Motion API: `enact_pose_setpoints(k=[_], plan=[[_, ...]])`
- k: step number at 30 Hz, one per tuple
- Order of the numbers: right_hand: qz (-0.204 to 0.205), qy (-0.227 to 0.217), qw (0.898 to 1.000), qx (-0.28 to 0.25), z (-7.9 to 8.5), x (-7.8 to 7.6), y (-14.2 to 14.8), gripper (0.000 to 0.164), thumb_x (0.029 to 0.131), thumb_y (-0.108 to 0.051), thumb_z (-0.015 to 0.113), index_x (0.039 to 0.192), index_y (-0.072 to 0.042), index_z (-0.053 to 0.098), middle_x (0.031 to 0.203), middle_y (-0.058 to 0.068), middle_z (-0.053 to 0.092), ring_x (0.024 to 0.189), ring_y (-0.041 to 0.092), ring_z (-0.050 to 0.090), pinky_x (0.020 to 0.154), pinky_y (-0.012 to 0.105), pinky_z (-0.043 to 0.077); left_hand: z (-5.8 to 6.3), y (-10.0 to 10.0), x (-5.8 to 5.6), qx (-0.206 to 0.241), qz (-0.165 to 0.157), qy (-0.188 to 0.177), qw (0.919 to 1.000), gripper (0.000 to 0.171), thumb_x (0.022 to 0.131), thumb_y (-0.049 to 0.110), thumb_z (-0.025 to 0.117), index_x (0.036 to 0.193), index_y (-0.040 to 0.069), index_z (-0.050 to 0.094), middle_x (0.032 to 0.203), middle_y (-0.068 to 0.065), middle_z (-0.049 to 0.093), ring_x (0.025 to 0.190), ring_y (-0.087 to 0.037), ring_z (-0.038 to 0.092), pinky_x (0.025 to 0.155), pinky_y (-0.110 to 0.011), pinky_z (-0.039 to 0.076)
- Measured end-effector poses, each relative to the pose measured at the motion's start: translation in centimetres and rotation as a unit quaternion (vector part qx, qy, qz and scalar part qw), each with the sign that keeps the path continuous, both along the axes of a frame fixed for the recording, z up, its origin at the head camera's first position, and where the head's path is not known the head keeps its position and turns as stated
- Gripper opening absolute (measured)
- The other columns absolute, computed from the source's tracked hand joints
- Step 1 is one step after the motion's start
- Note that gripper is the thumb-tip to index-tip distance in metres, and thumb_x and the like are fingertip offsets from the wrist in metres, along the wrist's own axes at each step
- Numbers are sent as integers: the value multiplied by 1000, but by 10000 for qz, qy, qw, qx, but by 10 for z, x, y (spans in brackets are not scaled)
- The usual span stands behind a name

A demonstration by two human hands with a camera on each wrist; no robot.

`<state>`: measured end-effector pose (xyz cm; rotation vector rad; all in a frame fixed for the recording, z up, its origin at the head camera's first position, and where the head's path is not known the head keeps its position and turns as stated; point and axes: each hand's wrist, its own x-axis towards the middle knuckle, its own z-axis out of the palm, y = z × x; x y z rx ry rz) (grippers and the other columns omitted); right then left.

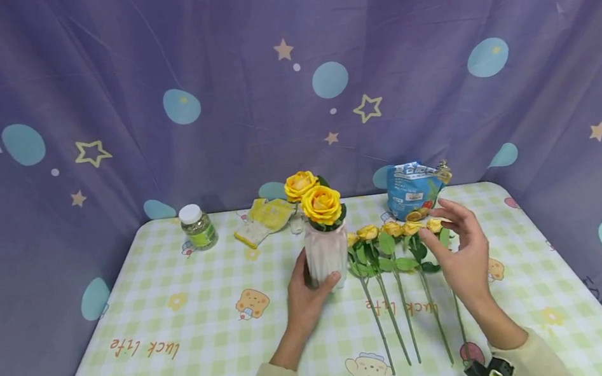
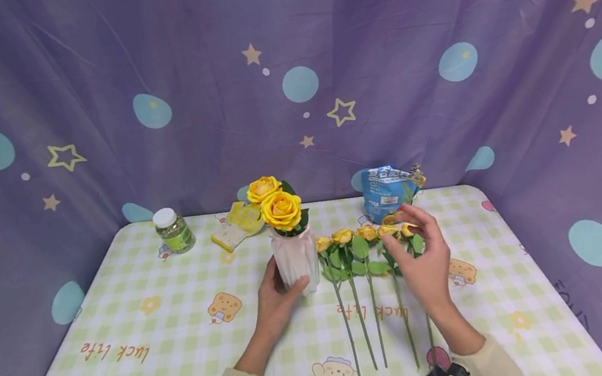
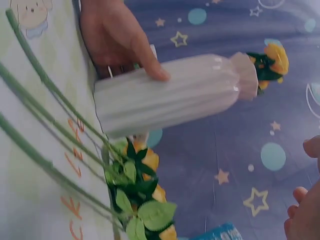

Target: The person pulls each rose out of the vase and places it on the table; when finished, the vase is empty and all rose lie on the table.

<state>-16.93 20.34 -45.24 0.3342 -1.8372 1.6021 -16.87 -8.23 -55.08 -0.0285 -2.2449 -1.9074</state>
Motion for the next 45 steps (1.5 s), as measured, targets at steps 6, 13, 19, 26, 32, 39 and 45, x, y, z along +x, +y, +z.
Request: enact_pose_setpoints(k=[6,13,19,26,32,39,45], plan=[[467,94,9987,-172,1,4,-20,68,90,23,74,154,8,55,128,3,75,124,21,65,107,31,47,0,-2,1,-28,2,-1,10000,92,96,26,90,170,5,40,171,-20,48,158,-40,45,132,-61,32],[924,-23,9948,-421,1,9,-41,66,91,23,73,153,7,56,124,4,74,121,17,67,106,33,49,1,-1,1,3,-18,-46,10000,93,96,26,90,171,4,40,172,-20,46,159,-40,44,132,-60,31],[1288,-87,9898,-604,7,11,-55,68,91,23,73,154,6,54,125,5,75,122,21,68,106,33,50,1,0,1,-15,-28,-39,10000,92,95,24,90,170,5,40,171,-19,47,158,-39,44,132,-60,31],[1542,94,9841,-879,14,11,-75,65,92,21,74,152,3,57,122,4,77,119,19,69,106,32,52,0,0,0,5,-29,-21,10000,91,95,23,91,170,6,42,170,-19,49,158,-38,45,133,-59,31],[1639,266,9796,-1130,17,10,-92,64,94,16,76,153,6,53,121,4,78,118,19,69,103,31,53,0,-1,1,-59,-47,20,10000,94,95,30,90,170,5,40,170,-20,48,157,-39,46,131,-60,33],[1461,213,9810,-1259,21,4,-108,72,95,10,81,159,0,49,124,3,77,122,20,68,105,32,51,-5,1,0,-250,145,374,9989,94,95,43,90,168,4,45,166,-24,53,151,-44,52,127,-60,40],[1382,-43,9833,-1183,23,0,-118,80,94,10,80,165,-9,47,131,5,76,129,20,66,108,34,48,-3,1,-1,-139,81,202,9997,95,94,40,90,169,5,43,168,-21,51,154,-41,49,129,-60,37]])
